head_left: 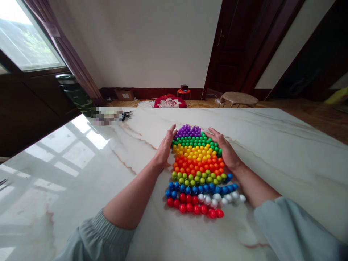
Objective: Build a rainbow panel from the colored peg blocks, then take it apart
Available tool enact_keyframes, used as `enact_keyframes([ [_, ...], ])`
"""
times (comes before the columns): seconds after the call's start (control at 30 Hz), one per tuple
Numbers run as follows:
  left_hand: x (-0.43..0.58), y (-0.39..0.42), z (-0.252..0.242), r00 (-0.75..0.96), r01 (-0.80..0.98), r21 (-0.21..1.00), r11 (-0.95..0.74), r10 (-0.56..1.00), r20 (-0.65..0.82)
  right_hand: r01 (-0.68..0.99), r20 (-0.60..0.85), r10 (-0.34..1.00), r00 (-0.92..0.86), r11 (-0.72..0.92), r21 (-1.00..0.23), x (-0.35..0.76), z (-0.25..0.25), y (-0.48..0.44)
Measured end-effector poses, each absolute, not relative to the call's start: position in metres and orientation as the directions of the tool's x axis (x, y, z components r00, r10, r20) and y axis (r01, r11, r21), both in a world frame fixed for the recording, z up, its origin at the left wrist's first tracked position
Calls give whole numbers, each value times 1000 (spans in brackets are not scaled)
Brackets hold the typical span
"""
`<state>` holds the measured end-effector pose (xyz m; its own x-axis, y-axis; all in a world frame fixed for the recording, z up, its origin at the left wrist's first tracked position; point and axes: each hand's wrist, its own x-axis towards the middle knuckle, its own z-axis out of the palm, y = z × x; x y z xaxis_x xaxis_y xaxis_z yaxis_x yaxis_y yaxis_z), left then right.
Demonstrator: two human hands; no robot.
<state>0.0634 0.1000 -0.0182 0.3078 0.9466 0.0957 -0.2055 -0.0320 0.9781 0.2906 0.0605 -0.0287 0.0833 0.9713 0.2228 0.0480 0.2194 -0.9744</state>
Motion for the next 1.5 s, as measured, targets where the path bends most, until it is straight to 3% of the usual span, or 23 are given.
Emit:
enact_keyframes([
  [0.3, 64, 103, -21, 273, -183, 980, -80, 953, 129, 52, 273, 955, 117, 269, -962, 289, -28, 62],
  [0.8, 64, 101, -19, 308, -164, 984, -76, 943, 124, 13, 238, 963, 125, 239, -971, 287, -26, 60],
  [0.97, 64, 104, -24, 233, -149, 981, -127, 959, 160, 23, 263, 957, 124, 262, -965, 287, -27, 61],
  [1.23, 63, 105, -27, 181, -137, 977, -164, 965, 188, 26, 283, 919, 275, 287, -958, 293, -29, 66],
  [1.5, 64, 100, -21, 316, -154, 982, -110, 936, 155, 37, 210, 972, 106, 207, -978, 288, -30, 60],
])
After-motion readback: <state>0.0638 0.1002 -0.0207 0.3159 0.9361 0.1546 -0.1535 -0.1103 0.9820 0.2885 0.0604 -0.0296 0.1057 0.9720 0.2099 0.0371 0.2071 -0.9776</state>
